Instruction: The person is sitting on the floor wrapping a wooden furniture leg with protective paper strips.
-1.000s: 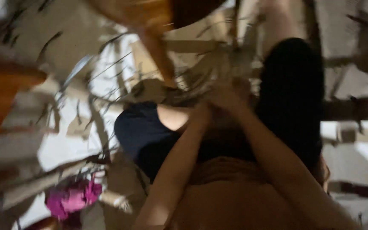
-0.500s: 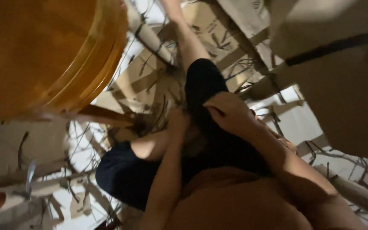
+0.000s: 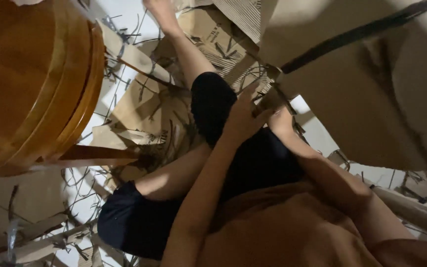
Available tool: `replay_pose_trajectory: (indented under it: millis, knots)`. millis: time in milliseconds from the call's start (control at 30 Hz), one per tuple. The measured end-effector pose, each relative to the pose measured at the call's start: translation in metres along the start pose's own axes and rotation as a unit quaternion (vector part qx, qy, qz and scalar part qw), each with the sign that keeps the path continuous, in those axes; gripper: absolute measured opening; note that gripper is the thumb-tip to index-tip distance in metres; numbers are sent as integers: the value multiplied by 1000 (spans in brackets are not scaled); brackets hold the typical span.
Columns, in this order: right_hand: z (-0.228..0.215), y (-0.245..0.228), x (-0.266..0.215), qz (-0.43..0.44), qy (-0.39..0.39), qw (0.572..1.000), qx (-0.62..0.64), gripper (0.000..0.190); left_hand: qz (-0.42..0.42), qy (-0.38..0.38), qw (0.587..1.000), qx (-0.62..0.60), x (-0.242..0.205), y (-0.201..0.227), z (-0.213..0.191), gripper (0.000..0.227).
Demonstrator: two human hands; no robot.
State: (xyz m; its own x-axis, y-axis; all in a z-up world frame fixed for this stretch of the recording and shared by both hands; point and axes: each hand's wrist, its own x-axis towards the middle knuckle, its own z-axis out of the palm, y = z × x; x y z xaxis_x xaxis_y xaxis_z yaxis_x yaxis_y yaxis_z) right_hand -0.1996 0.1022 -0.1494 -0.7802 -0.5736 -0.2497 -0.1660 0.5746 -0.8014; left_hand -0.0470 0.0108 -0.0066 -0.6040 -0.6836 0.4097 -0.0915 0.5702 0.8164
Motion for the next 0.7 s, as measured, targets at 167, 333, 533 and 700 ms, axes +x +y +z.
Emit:
replay_pose_trajectory:
  millis: [167,333,533,700]
  knots:
    - [9,4,5,-40,66,997,20,37,-120,-225,967,6,24,-2,38,78]
    - [10,15,22,-69,122,989,34,39,-154,-238,952,-117,38,14,34,44]
    - [-9,43,43,-105,196,974,43,42,-106,-208,965,-115,45,14,68,62]
    - [-25,68,65,-101,272,956,46,44,-203,-226,949,-85,60,31,93,73]
